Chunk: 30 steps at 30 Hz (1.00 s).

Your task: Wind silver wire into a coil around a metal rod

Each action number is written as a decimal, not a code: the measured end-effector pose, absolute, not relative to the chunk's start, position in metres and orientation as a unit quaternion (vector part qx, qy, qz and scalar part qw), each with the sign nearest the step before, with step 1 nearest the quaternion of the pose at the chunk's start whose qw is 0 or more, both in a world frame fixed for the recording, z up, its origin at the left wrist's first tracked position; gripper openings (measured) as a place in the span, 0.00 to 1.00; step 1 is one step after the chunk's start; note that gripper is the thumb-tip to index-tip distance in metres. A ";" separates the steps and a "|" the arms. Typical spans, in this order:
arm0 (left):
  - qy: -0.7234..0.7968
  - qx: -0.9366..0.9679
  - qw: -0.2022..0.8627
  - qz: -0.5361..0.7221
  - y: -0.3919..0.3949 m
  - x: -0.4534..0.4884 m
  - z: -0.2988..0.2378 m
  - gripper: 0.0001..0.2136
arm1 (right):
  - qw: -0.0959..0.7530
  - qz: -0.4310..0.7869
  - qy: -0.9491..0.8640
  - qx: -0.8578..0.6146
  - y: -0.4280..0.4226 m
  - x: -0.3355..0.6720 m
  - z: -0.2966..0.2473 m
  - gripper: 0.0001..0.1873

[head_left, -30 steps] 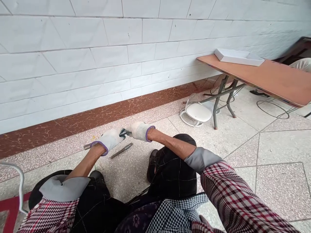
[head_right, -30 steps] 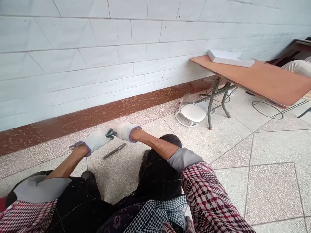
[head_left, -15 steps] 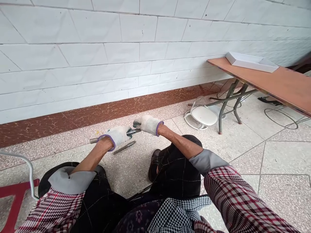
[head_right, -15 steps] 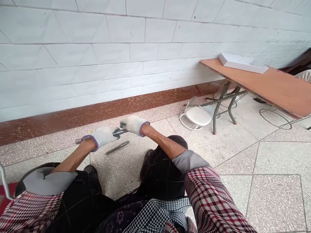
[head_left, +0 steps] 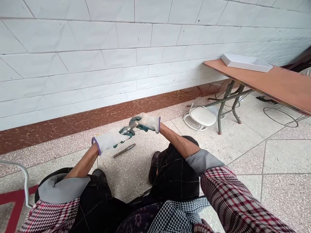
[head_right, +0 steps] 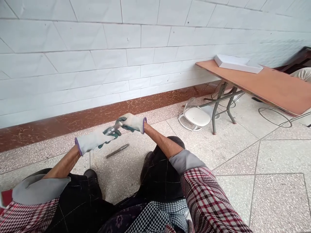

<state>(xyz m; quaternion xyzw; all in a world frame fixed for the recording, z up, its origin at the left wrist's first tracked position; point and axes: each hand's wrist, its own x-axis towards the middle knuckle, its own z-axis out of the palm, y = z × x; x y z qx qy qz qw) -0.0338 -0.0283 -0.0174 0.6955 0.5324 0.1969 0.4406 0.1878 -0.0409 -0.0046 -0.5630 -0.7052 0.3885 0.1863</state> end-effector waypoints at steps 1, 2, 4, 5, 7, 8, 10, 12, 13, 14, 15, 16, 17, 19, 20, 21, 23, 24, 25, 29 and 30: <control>0.534 0.694 0.443 0.191 -0.027 -0.033 -0.017 0.19 | 0.199 0.394 -0.698 -0.563 -0.040 0.187 -0.005 0.16; 0.536 0.693 0.445 0.186 -0.025 -0.032 -0.016 0.18 | 0.211 0.400 -0.691 -0.564 -0.038 0.186 -0.006 0.15; 0.540 0.692 0.443 0.185 -0.023 -0.030 -0.015 0.14 | 0.234 0.409 -0.677 -0.565 -0.035 0.181 -0.010 0.11; 0.541 0.691 0.441 0.188 -0.023 -0.029 -0.015 0.11 | 0.243 0.412 -0.671 -0.566 -0.033 0.179 -0.012 0.11; 0.544 0.689 0.436 0.197 -0.023 -0.025 -0.015 0.09 | 0.264 0.428 -0.658 -0.560 -0.031 0.177 -0.016 0.10; 0.544 0.688 0.435 0.204 -0.023 -0.023 -0.015 0.10 | 0.276 0.441 -0.651 -0.553 -0.030 0.177 -0.018 0.09; 0.543 0.682 0.434 0.228 -0.023 -0.018 -0.014 0.10 | 0.296 0.466 -0.638 -0.537 -0.029 0.178 -0.022 0.08; 0.542 0.665 0.441 0.263 -0.022 -0.015 -0.013 0.11 | 0.299 0.477 -0.632 -0.532 -0.028 0.179 -0.026 0.08; 0.541 0.652 0.451 0.282 -0.022 -0.015 -0.011 0.13 | 0.295 0.475 -0.635 -0.533 -0.028 0.178 -0.028 0.08; 0.537 0.635 0.469 0.299 -0.022 -0.015 -0.010 0.15 | 0.290 0.472 -0.640 -0.533 -0.027 0.177 -0.029 0.09; 0.526 0.615 0.497 0.313 -0.022 -0.016 -0.009 0.17 | 0.286 0.469 -0.645 -0.532 -0.027 0.176 -0.030 0.09; 0.508 0.594 0.533 0.323 -0.022 -0.017 -0.008 0.18 | 0.280 0.468 -0.649 -0.530 -0.027 0.174 -0.030 0.09; 0.485 0.574 0.570 0.331 -0.023 -0.019 -0.007 0.19 | 0.274 0.469 -0.652 -0.529 -0.027 0.172 -0.031 0.09; 0.447 0.547 0.620 0.341 -0.022 -0.021 -0.007 0.18 | 0.261 0.475 -0.652 -0.530 -0.028 0.168 -0.030 0.09; 0.444 0.544 0.622 0.345 -0.022 -0.022 -0.008 0.17 | 0.256 0.478 -0.650 -0.532 -0.029 0.166 -0.030 0.09; 0.452 0.549 0.612 0.346 -0.021 -0.022 -0.009 0.16 | 0.251 0.483 -0.648 -0.533 -0.030 0.164 -0.031 0.09; 0.484 0.564 0.573 0.346 -0.020 -0.020 -0.014 0.14 | 0.241 0.495 -0.645 -0.530 -0.031 0.161 -0.034 0.07; 0.497 0.570 0.557 0.343 -0.020 -0.019 -0.017 0.13 | 0.236 0.501 -0.642 -0.530 -0.031 0.160 -0.036 0.06; 0.506 0.574 0.547 0.339 -0.019 -0.018 -0.019 0.13 | 0.232 0.505 -0.640 -0.531 -0.030 0.158 -0.038 0.05; 0.518 0.582 0.533 0.330 -0.020 -0.015 -0.022 0.12 | 0.253 0.545 -0.626 -0.498 -0.025 0.159 -0.046 0.10; 0.521 0.580 0.531 0.331 -0.019 -0.015 -0.022 0.12 | 0.267 0.560 -0.620 -0.481 -0.024 0.160 -0.046 0.12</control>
